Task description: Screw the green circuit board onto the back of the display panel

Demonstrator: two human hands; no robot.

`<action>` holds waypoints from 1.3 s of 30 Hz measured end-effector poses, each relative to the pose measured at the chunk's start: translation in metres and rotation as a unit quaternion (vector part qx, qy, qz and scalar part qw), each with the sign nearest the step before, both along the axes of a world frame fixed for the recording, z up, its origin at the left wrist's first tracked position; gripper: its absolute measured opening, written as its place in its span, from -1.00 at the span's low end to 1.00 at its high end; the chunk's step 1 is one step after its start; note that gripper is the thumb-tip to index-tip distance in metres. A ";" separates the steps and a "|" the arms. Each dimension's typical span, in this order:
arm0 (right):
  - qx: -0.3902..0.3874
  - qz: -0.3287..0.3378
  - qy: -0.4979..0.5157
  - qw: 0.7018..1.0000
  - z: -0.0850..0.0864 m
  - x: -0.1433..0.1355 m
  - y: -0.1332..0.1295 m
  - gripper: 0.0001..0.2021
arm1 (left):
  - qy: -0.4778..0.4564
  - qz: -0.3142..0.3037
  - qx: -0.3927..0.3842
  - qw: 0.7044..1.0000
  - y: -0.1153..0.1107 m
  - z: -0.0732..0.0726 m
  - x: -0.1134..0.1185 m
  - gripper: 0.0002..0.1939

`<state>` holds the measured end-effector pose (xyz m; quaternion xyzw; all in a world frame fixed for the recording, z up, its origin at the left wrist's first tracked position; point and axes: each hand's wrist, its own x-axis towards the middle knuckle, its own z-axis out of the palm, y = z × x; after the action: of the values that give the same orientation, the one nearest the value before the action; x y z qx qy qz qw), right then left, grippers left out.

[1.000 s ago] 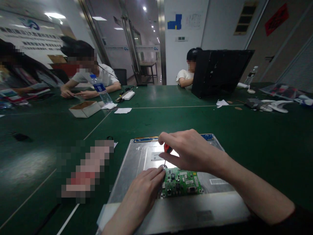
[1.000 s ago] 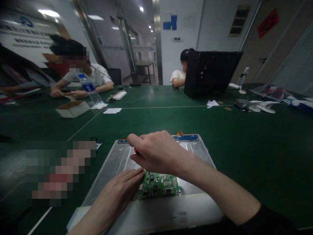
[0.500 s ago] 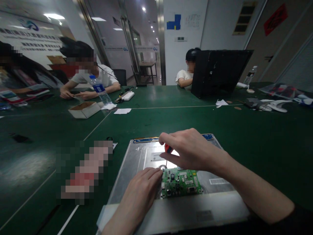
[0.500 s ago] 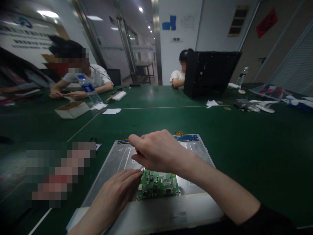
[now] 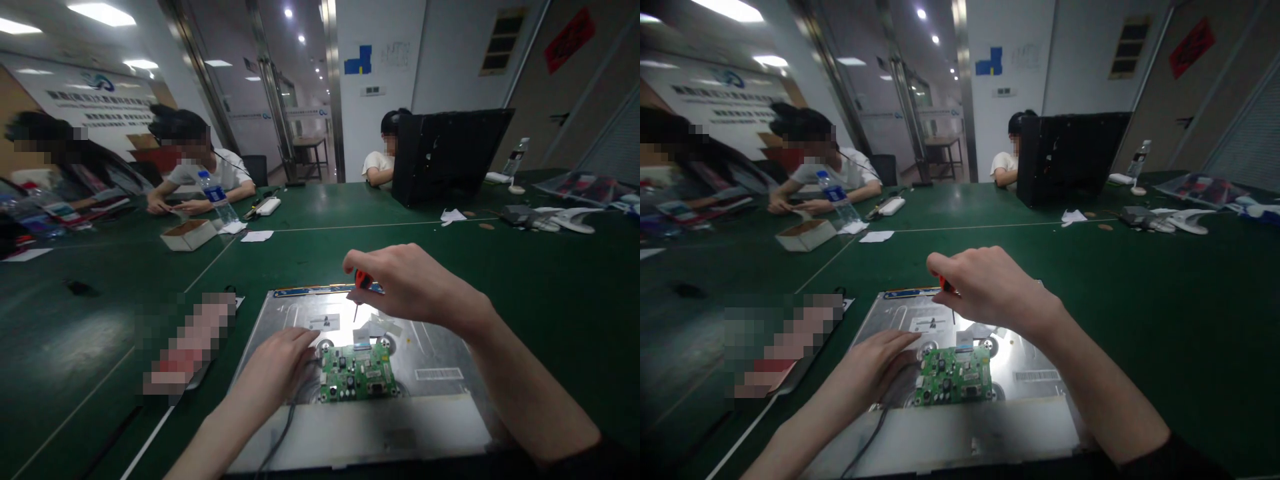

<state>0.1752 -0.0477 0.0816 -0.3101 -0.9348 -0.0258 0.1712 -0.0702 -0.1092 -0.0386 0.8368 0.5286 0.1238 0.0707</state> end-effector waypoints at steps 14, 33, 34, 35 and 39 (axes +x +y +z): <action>-0.003 0.017 0.012 1.000 0.011 0.024 -0.004 -0.75 | -0.072 -0.029 -0.078 0.994 0.067 -0.005 0.020 -0.80; -0.005 0.006 -0.006 1.000 0.012 0.023 -0.010 -0.76 | -0.121 -0.078 -0.047 0.988 0.064 -0.017 0.007 -0.89; -0.004 0.004 -0.006 1.000 0.012 0.023 -0.010 -0.76 | -0.127 -0.075 -0.048 0.988 0.063 -0.016 0.006 -0.89; -0.002 0.001 -0.006 1.000 0.013 0.023 -0.010 -0.76 | -0.133 -0.069 -0.050 0.988 0.062 -0.014 0.006 -0.89; 0.000 0.003 -0.007 1.000 0.013 0.024 -0.009 -0.75 | -0.148 -0.047 -0.090 0.984 0.059 -0.003 0.003 -0.86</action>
<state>0.1988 -0.0570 0.0944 -0.3070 -0.9369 -0.0276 0.1651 -0.0677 -0.0503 -0.0413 0.8231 0.4817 0.1950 0.2289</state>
